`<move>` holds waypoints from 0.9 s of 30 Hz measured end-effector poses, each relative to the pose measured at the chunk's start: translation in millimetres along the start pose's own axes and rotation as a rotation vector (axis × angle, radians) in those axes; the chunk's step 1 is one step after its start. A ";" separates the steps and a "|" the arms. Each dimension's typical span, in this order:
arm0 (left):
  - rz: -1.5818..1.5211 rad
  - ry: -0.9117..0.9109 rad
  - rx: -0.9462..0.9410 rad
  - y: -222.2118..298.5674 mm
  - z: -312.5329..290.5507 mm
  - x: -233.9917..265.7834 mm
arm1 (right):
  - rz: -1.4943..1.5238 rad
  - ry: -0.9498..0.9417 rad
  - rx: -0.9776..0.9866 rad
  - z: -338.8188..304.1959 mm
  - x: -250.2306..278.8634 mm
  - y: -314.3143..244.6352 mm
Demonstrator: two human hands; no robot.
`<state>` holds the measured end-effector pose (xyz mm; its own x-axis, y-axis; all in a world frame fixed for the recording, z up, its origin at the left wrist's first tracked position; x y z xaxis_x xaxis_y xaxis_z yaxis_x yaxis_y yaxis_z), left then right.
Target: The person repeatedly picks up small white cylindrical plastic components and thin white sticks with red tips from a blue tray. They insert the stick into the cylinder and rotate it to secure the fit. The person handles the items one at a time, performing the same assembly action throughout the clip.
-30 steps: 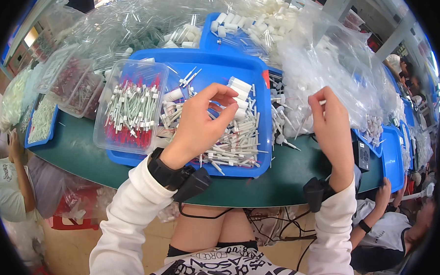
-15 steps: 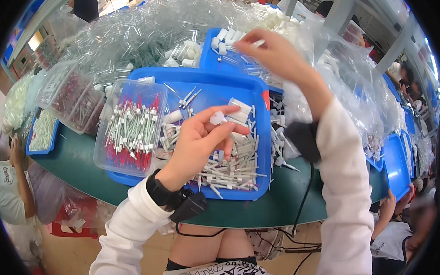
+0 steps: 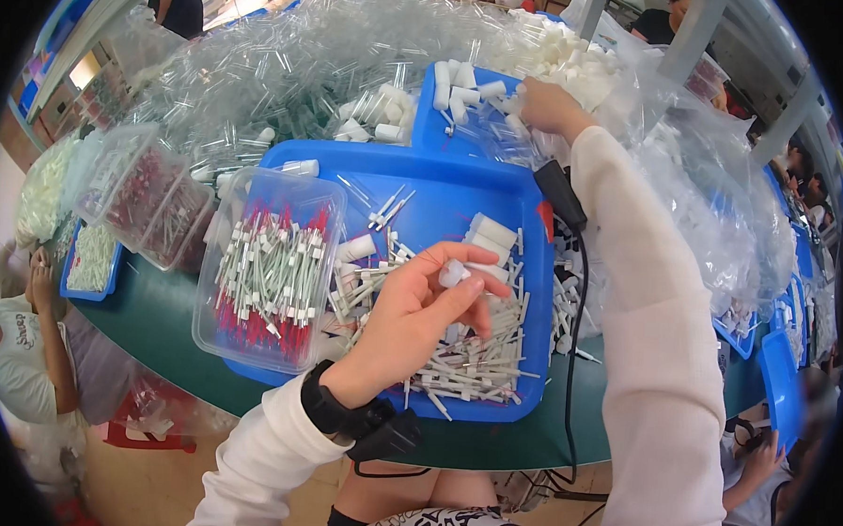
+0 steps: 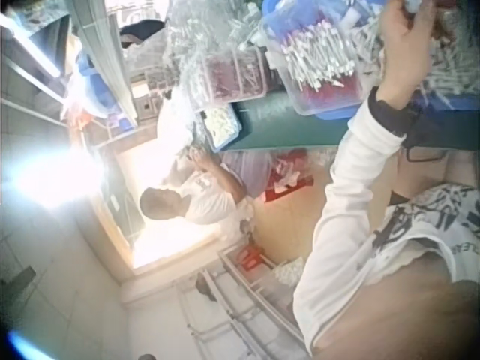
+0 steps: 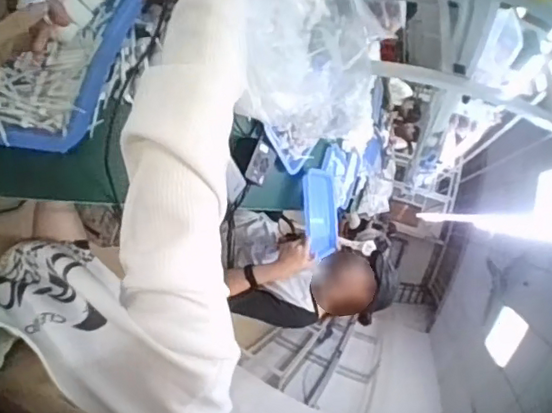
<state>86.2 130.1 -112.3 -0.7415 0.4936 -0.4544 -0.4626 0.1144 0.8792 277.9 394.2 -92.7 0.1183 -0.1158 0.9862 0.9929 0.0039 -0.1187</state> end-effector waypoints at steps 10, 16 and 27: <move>0.015 0.000 -0.030 2.3 2.6 3.6 | 0.418 0.147 -0.037 -60.8 74.2 -1.8; 0.010 -0.002 -0.039 4.2 6.8 -1.3 | 0.570 0.059 -0.039 -104.9 96.7 -1.9; 0.054 0.258 -0.276 27.8 0.4 20.9 | 1.117 -0.147 0.189 -276.4 55.6 -58.5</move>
<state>58.0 143.9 -97.3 -0.8501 0.2555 -0.4606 -0.5069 -0.1596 0.8471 223.6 113.0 -62.8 0.9239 0.1634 0.3460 0.3165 0.1822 -0.9309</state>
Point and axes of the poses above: each hand's wrist, its own z-axis towards the middle knuckle, its own x-axis out of the back of the hand, y = z × x, the point moved 9 cm from there along z, towards the middle knuckle, and after that the axes turned 6 degrees about -x, right-handed, at the moved point
